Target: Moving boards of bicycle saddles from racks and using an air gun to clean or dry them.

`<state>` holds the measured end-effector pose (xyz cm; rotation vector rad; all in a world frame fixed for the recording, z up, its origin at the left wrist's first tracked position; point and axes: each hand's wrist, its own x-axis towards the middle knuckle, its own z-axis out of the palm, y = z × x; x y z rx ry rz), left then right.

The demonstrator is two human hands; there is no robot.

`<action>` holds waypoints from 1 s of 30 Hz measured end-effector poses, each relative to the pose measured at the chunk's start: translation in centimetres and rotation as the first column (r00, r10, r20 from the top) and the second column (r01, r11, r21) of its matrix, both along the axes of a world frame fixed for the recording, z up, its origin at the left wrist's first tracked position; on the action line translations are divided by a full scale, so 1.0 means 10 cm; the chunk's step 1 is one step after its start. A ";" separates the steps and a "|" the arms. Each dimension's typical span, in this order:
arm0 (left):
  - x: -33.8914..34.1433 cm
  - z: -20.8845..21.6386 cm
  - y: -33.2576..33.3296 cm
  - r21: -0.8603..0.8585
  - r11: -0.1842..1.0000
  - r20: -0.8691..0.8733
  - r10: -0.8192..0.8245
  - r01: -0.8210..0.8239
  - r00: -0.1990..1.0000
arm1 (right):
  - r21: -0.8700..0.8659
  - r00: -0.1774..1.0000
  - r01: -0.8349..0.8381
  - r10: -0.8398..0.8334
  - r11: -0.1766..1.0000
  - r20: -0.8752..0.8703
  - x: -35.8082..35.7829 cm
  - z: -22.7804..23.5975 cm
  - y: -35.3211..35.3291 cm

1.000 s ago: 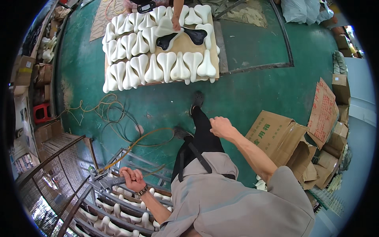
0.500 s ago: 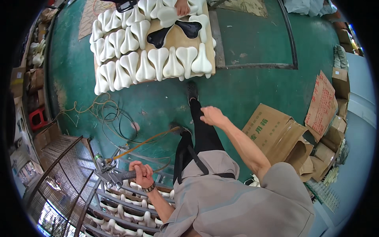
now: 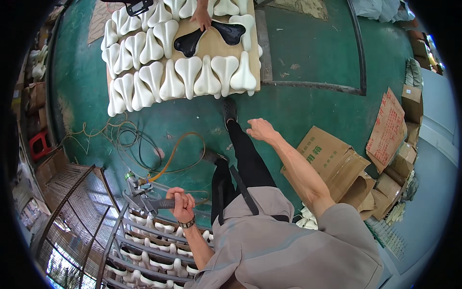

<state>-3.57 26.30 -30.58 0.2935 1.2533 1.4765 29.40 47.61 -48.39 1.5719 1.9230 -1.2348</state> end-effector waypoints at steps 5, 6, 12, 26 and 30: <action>-0.04 0.00 -0.05 -0.065 0.997 -0.020 0.050 -0.051 0.999 | -0.097 0.999 -0.033 0.032 0.995 -0.014 -0.18 -0.04 -0.21; -0.04 0.00 -0.07 -0.081 0.995 -0.039 0.050 -0.053 0.998 | -0.094 0.999 -0.036 0.035 0.995 -0.014 -0.21 -0.05 -0.24; -0.05 0.02 -0.11 -0.063 0.997 -0.030 0.041 -0.043 0.999 | -0.172 1.000 -0.023 0.019 0.985 -0.025 -0.26 -0.09 -0.41; 0.02 0.05 -0.38 -0.041 0.998 -0.055 0.043 -0.045 0.998 | -0.173 0.999 -0.002 -0.006 0.985 -0.041 -0.30 -0.07 -0.59; 0.05 0.07 -0.39 -0.050 0.997 -0.045 0.049 -0.051 0.998 | -0.177 0.999 -0.012 0.005 0.984 -0.036 -0.28 -0.08 -0.63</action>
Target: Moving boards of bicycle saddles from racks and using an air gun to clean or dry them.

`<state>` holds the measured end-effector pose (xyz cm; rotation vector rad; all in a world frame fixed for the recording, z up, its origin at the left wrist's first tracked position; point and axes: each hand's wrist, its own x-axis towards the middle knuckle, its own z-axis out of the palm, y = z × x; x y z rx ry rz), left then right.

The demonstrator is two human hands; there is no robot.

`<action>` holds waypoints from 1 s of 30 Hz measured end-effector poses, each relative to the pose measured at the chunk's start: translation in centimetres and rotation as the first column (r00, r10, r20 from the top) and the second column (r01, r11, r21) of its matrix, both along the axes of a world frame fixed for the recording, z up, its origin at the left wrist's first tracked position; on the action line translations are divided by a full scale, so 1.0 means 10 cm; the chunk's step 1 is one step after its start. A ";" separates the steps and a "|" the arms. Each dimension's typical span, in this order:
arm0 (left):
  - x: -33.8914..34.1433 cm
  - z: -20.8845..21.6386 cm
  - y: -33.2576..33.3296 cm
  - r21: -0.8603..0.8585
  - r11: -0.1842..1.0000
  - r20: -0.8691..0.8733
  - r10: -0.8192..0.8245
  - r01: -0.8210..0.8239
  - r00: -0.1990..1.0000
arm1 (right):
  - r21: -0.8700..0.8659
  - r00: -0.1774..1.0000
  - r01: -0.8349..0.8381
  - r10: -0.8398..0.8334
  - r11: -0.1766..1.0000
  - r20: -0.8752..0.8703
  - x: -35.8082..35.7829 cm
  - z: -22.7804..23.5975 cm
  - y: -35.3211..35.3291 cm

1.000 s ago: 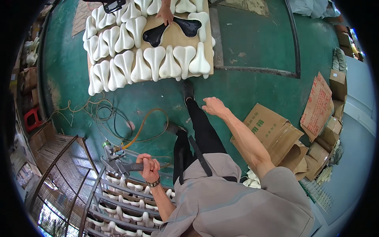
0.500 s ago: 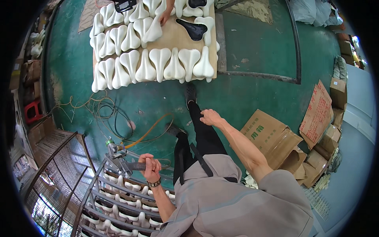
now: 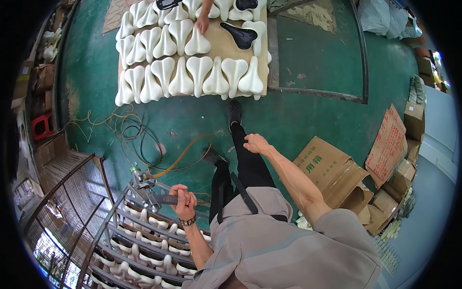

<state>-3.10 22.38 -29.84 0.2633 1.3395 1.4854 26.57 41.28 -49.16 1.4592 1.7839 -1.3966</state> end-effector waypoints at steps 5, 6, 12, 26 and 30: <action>0.05 0.12 0.00 0.052 0.999 -0.007 -0.013 0.013 1.000 | 0.002 1.000 0.021 -0.021 1.000 -0.016 0.03 0.08 -0.06; 0.05 0.15 0.01 0.068 0.998 -0.009 -0.016 0.016 1.000 | 0.006 1.000 0.012 -0.012 1.000 -0.014 0.03 0.10 -0.06; 0.06 0.30 -0.03 0.085 0.996 0.007 0.014 -0.015 1.000 | 0.019 0.999 0.029 -0.030 0.999 0.022 0.12 0.22 -0.11; -0.02 0.38 -0.19 0.096 0.995 -0.031 -0.005 0.008 1.000 | -0.004 0.997 0.067 -0.067 0.998 0.044 0.29 0.22 -0.59; -0.02 0.38 -0.17 0.085 0.996 -0.030 -0.021 0.024 0.999 | -0.006 0.998 0.060 -0.059 0.998 0.037 0.36 0.07 -0.69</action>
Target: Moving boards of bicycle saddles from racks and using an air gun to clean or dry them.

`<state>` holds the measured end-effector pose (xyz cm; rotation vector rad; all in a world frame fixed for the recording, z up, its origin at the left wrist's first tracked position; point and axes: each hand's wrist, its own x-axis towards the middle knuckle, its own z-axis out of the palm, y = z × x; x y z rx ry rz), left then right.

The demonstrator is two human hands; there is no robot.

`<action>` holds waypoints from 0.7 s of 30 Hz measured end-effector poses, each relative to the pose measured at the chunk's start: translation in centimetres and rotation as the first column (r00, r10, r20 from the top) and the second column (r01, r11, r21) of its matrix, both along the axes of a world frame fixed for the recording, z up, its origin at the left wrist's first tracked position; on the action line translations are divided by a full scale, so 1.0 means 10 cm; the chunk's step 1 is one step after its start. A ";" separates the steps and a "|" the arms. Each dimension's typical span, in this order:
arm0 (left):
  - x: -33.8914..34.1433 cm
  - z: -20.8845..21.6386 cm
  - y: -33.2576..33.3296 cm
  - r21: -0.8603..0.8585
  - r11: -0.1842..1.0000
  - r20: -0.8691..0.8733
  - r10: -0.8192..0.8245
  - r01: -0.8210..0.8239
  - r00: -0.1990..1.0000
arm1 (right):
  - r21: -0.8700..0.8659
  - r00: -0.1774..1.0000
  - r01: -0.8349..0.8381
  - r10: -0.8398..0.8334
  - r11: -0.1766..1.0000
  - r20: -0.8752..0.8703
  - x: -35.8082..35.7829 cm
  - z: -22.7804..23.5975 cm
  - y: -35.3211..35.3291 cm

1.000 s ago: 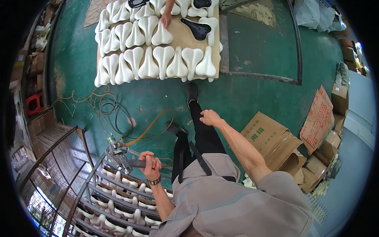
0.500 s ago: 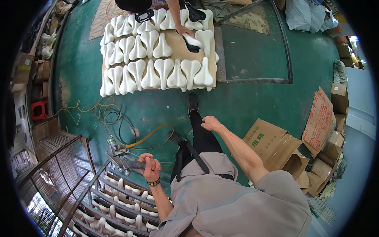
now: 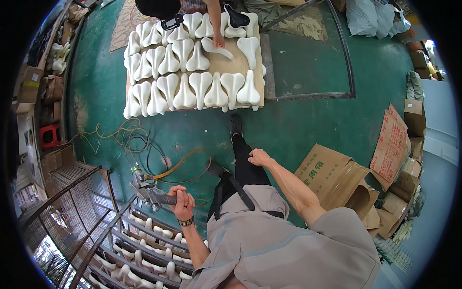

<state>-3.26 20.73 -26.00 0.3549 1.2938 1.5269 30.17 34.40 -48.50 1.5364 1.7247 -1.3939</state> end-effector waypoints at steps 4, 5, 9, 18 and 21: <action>0.00 -0.02 0.03 0.000 1.000 -0.012 -0.012 0.012 1.000 | -0.001 0.999 0.040 -0.040 0.999 0.000 -0.01 -0.03 0.01; 0.01 -0.03 0.04 -0.003 1.000 -0.012 -0.010 0.010 1.000 | -0.015 0.998 0.061 -0.060 0.998 0.009 -0.01 -0.02 0.04; 0.01 -0.03 0.08 0.008 1.000 -0.008 -0.027 0.027 1.000 | 0.008 0.997 0.083 -0.083 0.997 -0.004 0.04 -0.05 0.10; 0.06 -0.04 0.27 -0.010 0.999 0.049 -0.046 0.046 0.998 | 0.176 0.959 0.180 -0.133 0.968 -0.249 -0.27 0.62 0.36; 0.01 0.04 0.13 -0.095 0.995 -0.047 -0.026 0.021 0.999 | -0.022 0.846 0.189 -0.174 0.982 -0.504 -1.15 1.72 0.45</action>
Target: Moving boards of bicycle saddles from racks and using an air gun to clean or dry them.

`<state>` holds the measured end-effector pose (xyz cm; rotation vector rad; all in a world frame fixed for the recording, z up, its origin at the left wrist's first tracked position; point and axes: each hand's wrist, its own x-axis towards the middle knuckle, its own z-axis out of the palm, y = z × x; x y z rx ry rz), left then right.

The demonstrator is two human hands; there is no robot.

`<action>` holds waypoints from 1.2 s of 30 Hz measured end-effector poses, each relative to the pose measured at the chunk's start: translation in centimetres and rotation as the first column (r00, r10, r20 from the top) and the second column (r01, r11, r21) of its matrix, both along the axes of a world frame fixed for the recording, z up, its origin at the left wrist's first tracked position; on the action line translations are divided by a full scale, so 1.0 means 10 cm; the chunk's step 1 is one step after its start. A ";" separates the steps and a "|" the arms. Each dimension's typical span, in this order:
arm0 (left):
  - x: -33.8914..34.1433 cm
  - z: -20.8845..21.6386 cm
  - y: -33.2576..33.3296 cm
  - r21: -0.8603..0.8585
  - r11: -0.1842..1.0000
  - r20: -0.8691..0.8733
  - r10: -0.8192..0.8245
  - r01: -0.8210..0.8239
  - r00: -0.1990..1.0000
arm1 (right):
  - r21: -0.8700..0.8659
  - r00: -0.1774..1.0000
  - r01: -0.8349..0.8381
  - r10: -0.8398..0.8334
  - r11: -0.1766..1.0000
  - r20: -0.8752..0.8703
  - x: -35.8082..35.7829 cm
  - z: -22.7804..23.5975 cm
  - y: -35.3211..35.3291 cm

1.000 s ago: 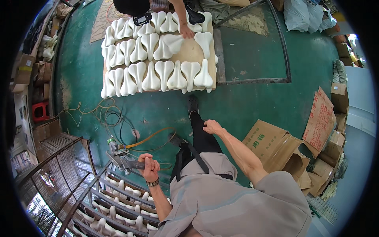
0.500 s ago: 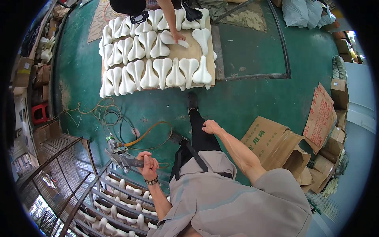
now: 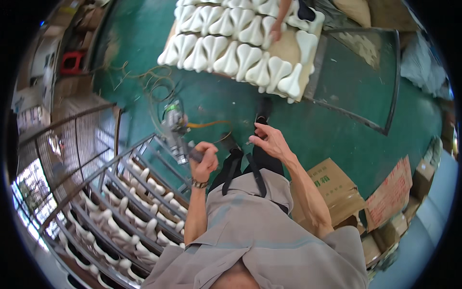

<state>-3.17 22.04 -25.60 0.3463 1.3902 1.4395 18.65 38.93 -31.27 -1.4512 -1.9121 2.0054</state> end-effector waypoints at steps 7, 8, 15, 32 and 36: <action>0.46 -0.13 0.04 0.195 0.951 0.366 0.156 -0.240 0.918 | 0.639 0.879 -0.173 0.410 0.750 -0.242 -1.00 1.61 -0.31; 0.58 -0.05 0.02 -0.006 0.919 0.433 0.358 -0.394 0.827 | 0.730 0.876 -0.141 0.428 0.669 -0.223 -1.07 1.69 -0.39; 0.22 0.11 -0.37 0.476 0.866 0.387 -0.047 -0.156 0.921 | 0.755 0.873 0.061 0.332 0.653 -0.357 -1.35 2.09 -1.11; -0.74 0.86 -1.31 0.499 0.846 -0.612 0.189 0.190 0.768 | 0.345 0.849 0.282 -0.066 0.895 -0.525 -1.85 2.87 -2.17; -0.48 0.51 -1.19 0.221 0.900 -0.511 -0.223 0.377 0.830 | 0.476 0.830 0.303 0.018 0.825 -0.558 -1.98 3.04 -2.12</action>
